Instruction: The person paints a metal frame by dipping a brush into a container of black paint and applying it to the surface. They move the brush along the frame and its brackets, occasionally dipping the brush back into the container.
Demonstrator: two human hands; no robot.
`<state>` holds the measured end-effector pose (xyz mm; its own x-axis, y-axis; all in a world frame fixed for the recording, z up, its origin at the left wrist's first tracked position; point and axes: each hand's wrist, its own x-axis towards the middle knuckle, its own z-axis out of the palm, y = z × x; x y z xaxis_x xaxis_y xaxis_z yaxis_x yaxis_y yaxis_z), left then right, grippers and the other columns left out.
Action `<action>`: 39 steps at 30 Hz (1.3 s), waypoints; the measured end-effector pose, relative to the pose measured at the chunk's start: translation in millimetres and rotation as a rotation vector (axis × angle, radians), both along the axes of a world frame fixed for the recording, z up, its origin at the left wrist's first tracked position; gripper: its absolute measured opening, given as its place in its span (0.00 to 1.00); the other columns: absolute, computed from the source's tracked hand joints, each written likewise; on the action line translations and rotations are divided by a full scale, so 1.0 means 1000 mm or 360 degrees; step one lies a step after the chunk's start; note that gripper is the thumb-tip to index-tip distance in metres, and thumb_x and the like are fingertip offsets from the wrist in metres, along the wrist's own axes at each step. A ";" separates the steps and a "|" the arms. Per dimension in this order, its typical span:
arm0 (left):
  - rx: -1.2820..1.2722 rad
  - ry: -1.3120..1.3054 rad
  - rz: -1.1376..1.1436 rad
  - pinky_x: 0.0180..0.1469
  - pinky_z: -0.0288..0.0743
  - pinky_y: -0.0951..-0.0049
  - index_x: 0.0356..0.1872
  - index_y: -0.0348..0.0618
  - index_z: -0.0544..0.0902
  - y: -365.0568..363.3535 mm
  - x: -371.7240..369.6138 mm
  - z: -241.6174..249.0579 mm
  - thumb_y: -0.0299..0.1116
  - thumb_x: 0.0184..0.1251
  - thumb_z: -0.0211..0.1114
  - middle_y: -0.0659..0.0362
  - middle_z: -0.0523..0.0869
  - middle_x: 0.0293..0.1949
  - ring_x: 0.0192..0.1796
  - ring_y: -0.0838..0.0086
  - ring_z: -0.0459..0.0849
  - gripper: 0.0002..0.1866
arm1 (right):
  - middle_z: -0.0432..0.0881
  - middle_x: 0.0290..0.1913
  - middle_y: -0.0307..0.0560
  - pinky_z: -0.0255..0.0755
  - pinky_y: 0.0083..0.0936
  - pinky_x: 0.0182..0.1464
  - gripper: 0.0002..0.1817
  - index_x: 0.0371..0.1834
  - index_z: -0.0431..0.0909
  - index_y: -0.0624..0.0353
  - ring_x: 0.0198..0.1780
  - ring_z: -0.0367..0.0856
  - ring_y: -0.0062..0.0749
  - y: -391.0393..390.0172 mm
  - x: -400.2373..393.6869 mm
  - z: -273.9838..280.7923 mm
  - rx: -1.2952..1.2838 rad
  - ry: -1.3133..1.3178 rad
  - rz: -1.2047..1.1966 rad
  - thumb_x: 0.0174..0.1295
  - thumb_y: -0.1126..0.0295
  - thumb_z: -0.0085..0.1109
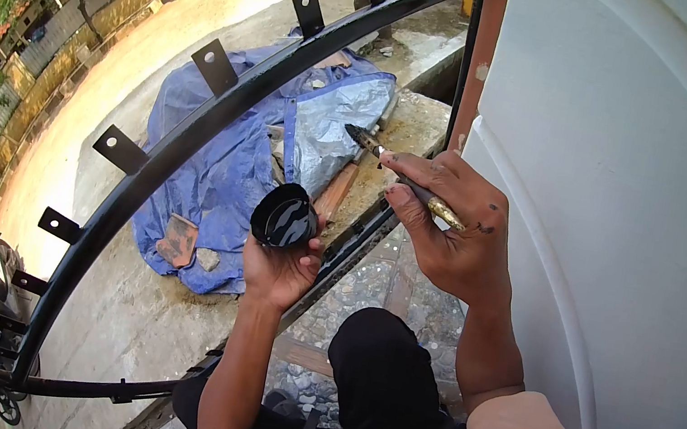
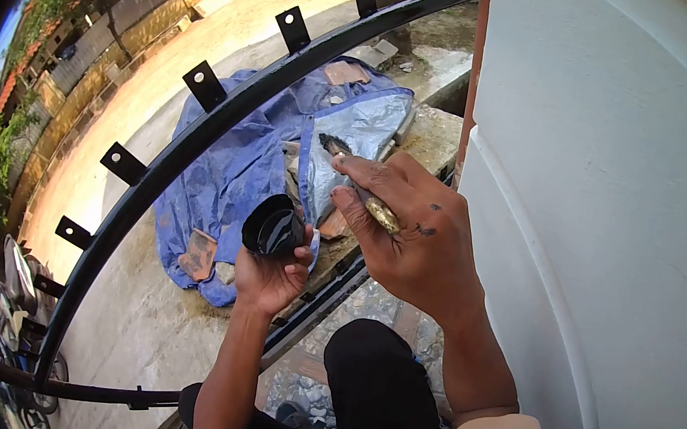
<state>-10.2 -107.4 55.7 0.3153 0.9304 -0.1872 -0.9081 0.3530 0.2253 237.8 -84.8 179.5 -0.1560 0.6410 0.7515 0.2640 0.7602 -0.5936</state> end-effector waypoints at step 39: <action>0.0126 -0.0076 -0.0315 0.30 0.84 0.72 0.53 0.41 0.81 0.151 0.103 -0.044 0.64 0.72 0.46 0.55 0.88 0.42 0.38 0.65 0.89 0.34 | 0.84 0.29 0.45 0.82 0.18 0.31 0.09 0.46 0.81 0.67 0.30 0.86 0.22 0.040 -0.019 -0.007 -0.0352 -0.0010 -0.0578 0.73 0.71 0.57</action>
<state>93.0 43.7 11.8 0.5002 0.8605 -0.0965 -0.8331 0.5086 0.2175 218.7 -44.5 172.5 0.1055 0.8008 0.5895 0.4951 0.4718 -0.7296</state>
